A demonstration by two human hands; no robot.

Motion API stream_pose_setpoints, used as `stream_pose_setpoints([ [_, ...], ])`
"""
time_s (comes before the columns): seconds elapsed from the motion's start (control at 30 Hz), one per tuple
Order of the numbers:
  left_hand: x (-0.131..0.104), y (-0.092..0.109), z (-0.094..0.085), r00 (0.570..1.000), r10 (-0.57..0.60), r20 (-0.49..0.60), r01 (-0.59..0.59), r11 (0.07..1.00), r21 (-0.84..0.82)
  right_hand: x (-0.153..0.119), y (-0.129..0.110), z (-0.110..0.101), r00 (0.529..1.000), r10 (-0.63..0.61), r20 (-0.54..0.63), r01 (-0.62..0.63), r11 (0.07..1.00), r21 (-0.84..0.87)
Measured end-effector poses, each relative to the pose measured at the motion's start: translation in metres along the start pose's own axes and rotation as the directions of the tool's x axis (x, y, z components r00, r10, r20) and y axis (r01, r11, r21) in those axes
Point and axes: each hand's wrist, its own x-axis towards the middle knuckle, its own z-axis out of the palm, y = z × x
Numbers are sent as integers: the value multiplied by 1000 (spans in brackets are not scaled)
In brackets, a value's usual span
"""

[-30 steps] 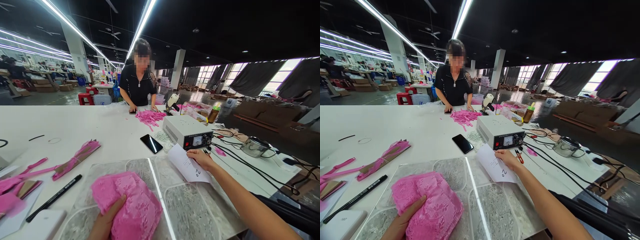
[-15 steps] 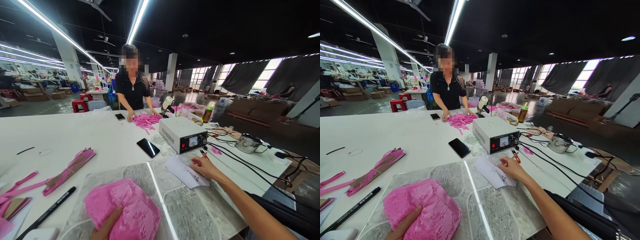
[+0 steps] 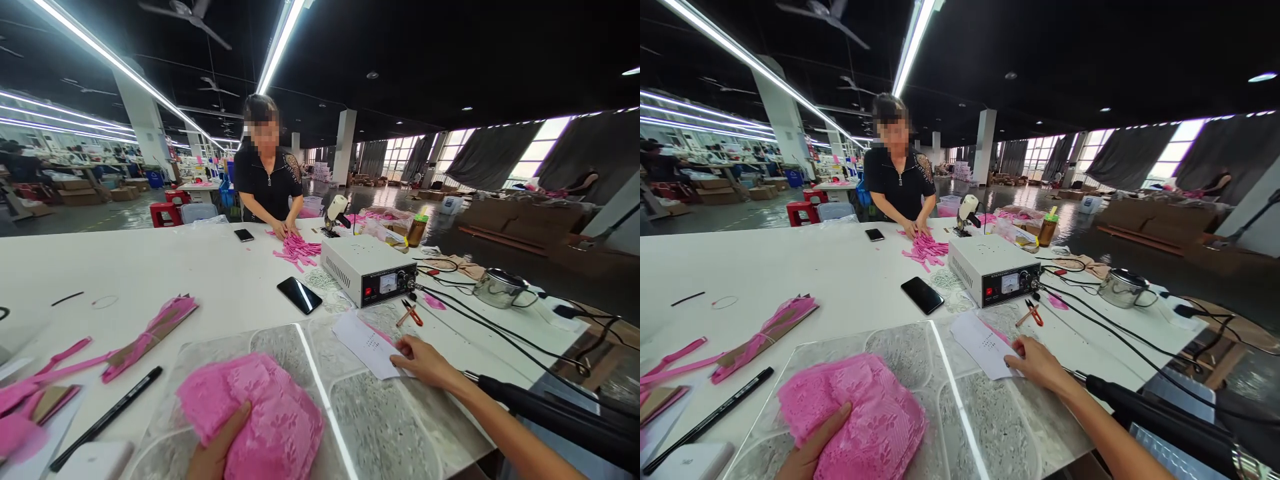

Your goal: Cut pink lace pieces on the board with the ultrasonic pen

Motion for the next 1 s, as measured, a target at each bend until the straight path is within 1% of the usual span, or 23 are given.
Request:
stream_pose_setpoints([
  [0.07, -3, 1, 3, 1000, 11, -20, -11, 1000, 3, 1, 0, 1, 1000, 15, -19, -15, 1000, 15],
  [0.17, -5, 3, 5, 999, 25, -48, -25, 1000, 14, 3, -1, 5, 1000, 22, -10, -21, 999, 40],
  [0.27, -6, 3, 5, 999, 27, -33, -27, 1000, -8, 3, -2, 6, 1000, 1, 6, -2, 996, 90],
  [0.37, -7, 1, 5, 1000, 25, -11, -26, 998, -49, 0, -3, 0, 998, -54, 24, 49, 980, 193],
  [0.5, -8, -1, 6, 999, 33, 7, -33, 995, -90, -7, -4, -17, 989, -126, 83, 85, 919, 385],
  [0.6, -8, -1, 5, 999, 43, -1, -43, 996, -72, -9, -8, -26, 984, -142, 112, 64, 852, 520],
  [0.7, -7, -1, 4, 999, 32, -2, -32, 997, -63, -11, -16, -30, 981, -148, 129, 35, 779, 626],
  [0.8, -4, -2, 3, 999, 23, 22, -21, 997, -81, -15, -31, -35, 975, -179, 133, 36, 715, 698],
  [0.87, -3, -4, 1, 998, 30, 50, -25, 995, -98, -19, -48, -38, 964, -225, 141, 51, 678, 733],
  [0.93, -2, -6, 0, 995, 45, 86, -34, 991, -130, -24, -72, -40, 943, -286, 167, 55, 633, 772],
  [1.0, -2, -8, -1, 992, 72, 105, -53, 983, -173, -31, -101, -35, 919, -344, 191, 42, 569, 821],
])
